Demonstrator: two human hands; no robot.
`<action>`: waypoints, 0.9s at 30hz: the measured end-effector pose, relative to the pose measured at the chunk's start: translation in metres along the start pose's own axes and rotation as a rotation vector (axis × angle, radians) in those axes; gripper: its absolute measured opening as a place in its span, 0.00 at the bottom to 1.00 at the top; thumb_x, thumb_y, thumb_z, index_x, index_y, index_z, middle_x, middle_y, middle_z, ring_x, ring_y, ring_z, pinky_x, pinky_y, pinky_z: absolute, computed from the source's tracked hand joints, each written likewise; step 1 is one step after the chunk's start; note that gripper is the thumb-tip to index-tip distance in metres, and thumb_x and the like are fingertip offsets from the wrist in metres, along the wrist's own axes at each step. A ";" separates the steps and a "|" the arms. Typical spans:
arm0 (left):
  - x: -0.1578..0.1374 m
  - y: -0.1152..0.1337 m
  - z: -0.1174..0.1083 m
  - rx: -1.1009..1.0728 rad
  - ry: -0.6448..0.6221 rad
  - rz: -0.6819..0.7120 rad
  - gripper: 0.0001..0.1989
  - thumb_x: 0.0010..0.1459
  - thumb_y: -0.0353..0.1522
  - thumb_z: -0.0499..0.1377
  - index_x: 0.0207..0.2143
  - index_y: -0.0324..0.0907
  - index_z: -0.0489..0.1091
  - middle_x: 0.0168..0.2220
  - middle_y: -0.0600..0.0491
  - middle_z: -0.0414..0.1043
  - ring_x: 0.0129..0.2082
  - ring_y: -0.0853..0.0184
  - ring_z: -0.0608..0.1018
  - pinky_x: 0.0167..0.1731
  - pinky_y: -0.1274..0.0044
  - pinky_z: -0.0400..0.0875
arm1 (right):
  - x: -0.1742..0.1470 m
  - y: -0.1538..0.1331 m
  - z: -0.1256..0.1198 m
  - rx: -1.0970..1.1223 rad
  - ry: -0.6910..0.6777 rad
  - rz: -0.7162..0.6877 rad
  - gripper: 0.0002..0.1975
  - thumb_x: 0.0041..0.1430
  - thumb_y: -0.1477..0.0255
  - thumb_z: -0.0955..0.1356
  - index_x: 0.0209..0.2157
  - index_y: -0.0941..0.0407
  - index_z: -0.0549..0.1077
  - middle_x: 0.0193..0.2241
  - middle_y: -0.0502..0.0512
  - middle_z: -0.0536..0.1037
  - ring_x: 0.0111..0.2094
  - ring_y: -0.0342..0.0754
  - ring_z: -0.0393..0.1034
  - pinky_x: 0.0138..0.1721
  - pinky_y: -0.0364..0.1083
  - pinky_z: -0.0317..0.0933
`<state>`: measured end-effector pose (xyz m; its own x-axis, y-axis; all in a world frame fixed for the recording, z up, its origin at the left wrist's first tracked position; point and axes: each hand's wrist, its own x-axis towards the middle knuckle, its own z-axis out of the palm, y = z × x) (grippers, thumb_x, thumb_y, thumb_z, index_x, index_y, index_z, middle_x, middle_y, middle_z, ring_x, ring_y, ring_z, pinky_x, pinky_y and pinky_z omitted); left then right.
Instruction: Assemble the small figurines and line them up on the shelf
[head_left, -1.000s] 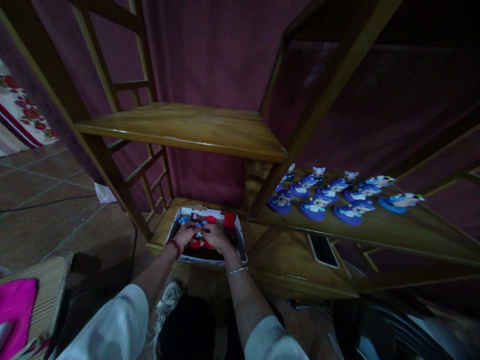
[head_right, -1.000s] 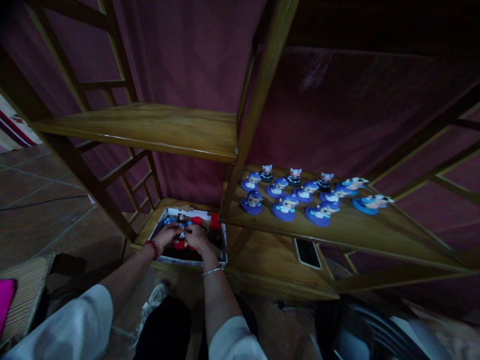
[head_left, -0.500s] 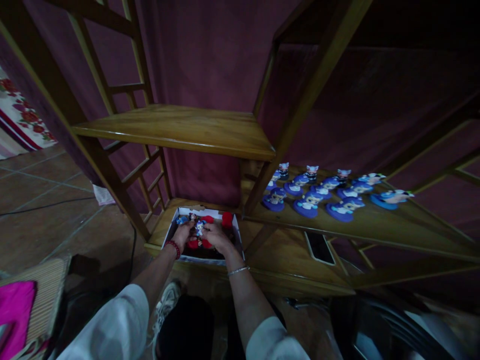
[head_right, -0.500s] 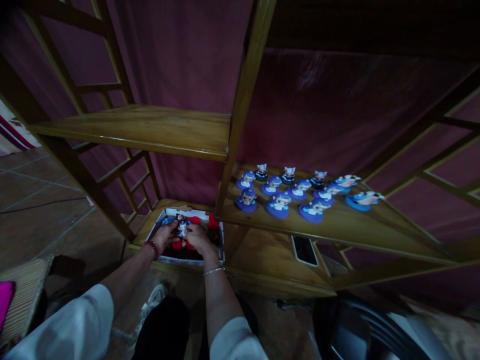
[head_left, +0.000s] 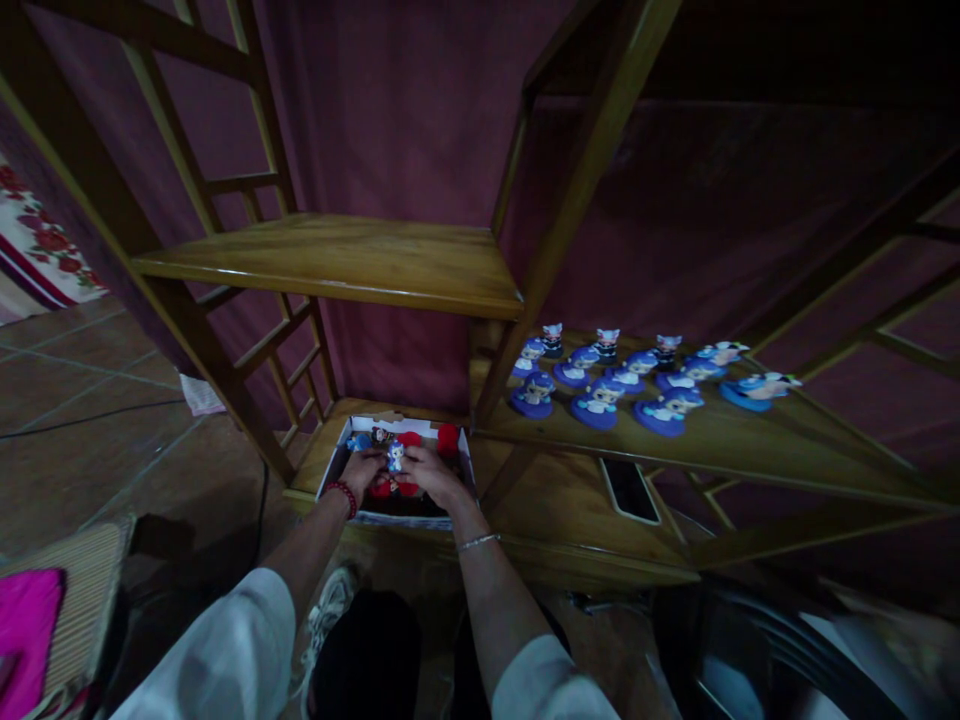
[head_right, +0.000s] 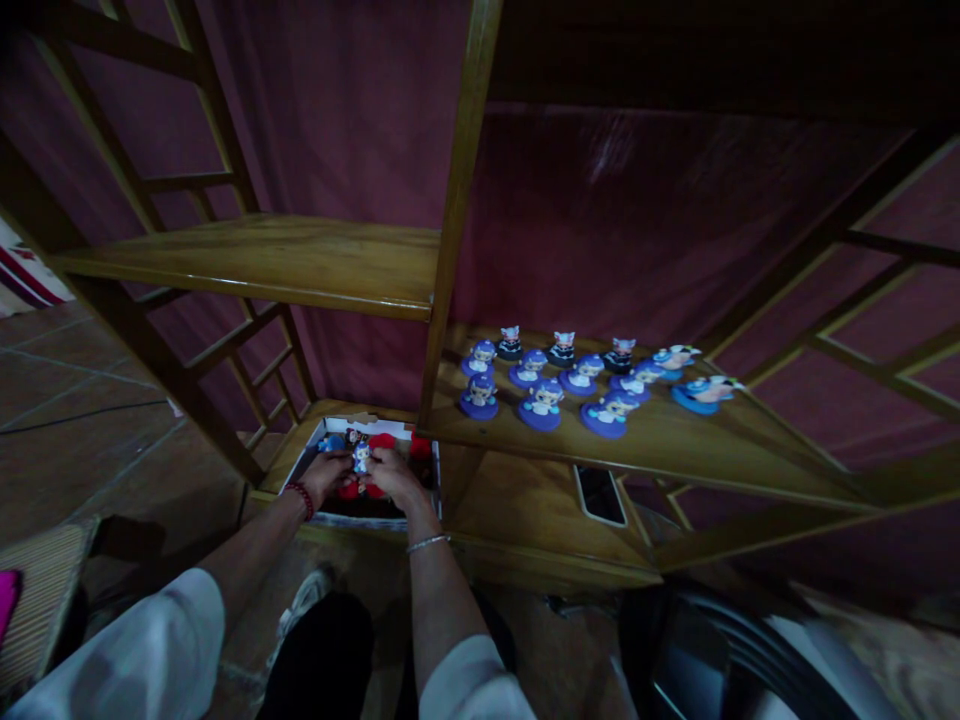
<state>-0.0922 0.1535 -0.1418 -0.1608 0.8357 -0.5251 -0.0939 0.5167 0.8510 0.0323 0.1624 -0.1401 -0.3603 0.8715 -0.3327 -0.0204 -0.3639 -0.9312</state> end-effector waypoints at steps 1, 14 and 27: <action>0.000 0.000 0.000 0.002 0.001 0.002 0.04 0.47 0.24 0.55 0.29 0.35 0.66 0.15 0.55 0.66 0.14 0.76 0.68 0.17 0.84 0.63 | 0.000 0.000 0.000 0.005 0.003 0.003 0.04 0.51 0.78 0.63 0.28 0.60 0.69 0.27 0.50 0.72 0.29 0.41 0.69 0.38 0.46 0.65; 0.001 -0.005 0.006 -0.013 -0.037 -0.010 0.05 0.46 0.24 0.55 0.30 0.33 0.64 0.16 0.54 0.67 0.16 0.75 0.71 0.16 0.86 0.64 | -0.003 0.005 -0.006 0.079 0.041 0.006 0.03 0.49 0.77 0.64 0.28 0.59 0.69 0.28 0.50 0.71 0.32 0.42 0.68 0.39 0.47 0.65; 0.003 -0.007 0.012 -0.026 0.048 -0.099 0.14 0.46 0.22 0.56 0.38 0.33 0.64 0.14 0.56 0.65 0.14 0.73 0.70 0.15 0.83 0.64 | 0.002 0.015 -0.013 -0.025 0.155 0.068 0.04 0.50 0.77 0.63 0.28 0.59 0.69 0.28 0.51 0.72 0.30 0.42 0.69 0.34 0.45 0.65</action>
<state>-0.0799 0.1544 -0.1489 -0.1968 0.7707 -0.6061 -0.1367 0.5906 0.7953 0.0433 0.1628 -0.1566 -0.2116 0.8860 -0.4125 0.0234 -0.4174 -0.9084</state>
